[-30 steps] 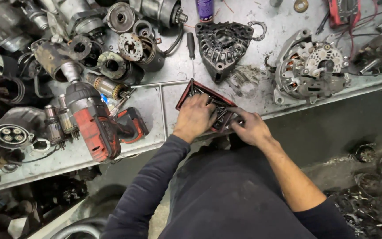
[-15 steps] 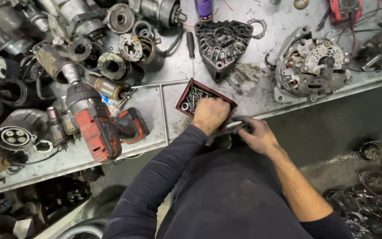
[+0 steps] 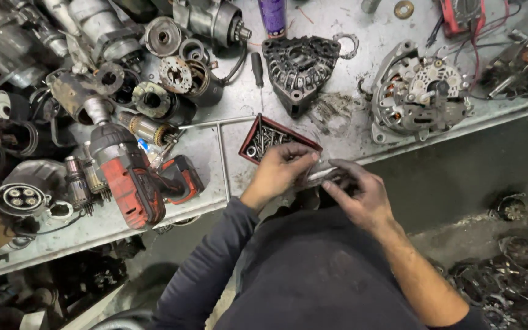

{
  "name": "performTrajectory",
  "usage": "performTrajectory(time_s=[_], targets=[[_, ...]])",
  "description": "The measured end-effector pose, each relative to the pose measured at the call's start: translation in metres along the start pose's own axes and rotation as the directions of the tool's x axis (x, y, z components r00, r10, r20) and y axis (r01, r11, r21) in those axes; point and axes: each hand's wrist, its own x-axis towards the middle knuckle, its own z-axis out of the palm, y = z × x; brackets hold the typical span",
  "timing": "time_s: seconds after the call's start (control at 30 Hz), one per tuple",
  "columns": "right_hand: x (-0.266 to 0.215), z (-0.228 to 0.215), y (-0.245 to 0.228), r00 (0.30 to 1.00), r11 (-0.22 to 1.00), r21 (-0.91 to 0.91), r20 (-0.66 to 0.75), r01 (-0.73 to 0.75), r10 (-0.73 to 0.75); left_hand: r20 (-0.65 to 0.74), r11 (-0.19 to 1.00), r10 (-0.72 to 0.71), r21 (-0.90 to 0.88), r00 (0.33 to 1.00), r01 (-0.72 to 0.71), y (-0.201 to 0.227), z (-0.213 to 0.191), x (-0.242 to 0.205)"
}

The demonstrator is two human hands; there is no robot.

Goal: The person assembles a car alternator by hand, placing a metal housing onto the main unit and securing it with screws. They then apply a white substance from a tube to the assembly.

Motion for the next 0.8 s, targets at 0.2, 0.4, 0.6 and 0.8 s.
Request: performTrajectory(time_s=[0.2, 0.4, 0.6, 0.8], targets=[[-0.002, 0.0, -0.024, 0.895, 0.904, -0.094, -0.134, 0.416, -0.426, 0.018, 0.943, -0.079, -0.324, 0.997, 0.08, 0.03, 0.021, -0.053], [-0.004, -0.001, -0.031, 0.953, 0.944, 0.13, -0.049, 0.304, -0.3, 0.106, 0.76, -0.049, -0.641, 0.993, 0.106, 0.02, 0.021, -0.065], [-0.008, -0.007, -0.04, 0.949, 0.938, 0.163, 0.024, 0.306, -0.314, -0.021, 0.933, -0.037, -0.359, 0.999, 0.027, 0.048, 0.029, -0.077], [-0.019, -0.016, -0.035, 0.979, 0.921, 0.357, 0.067, 0.157, -0.192, 0.082, 0.952, -0.071, -0.293, 0.994, 0.092, 0.06, 0.032, -0.088]])
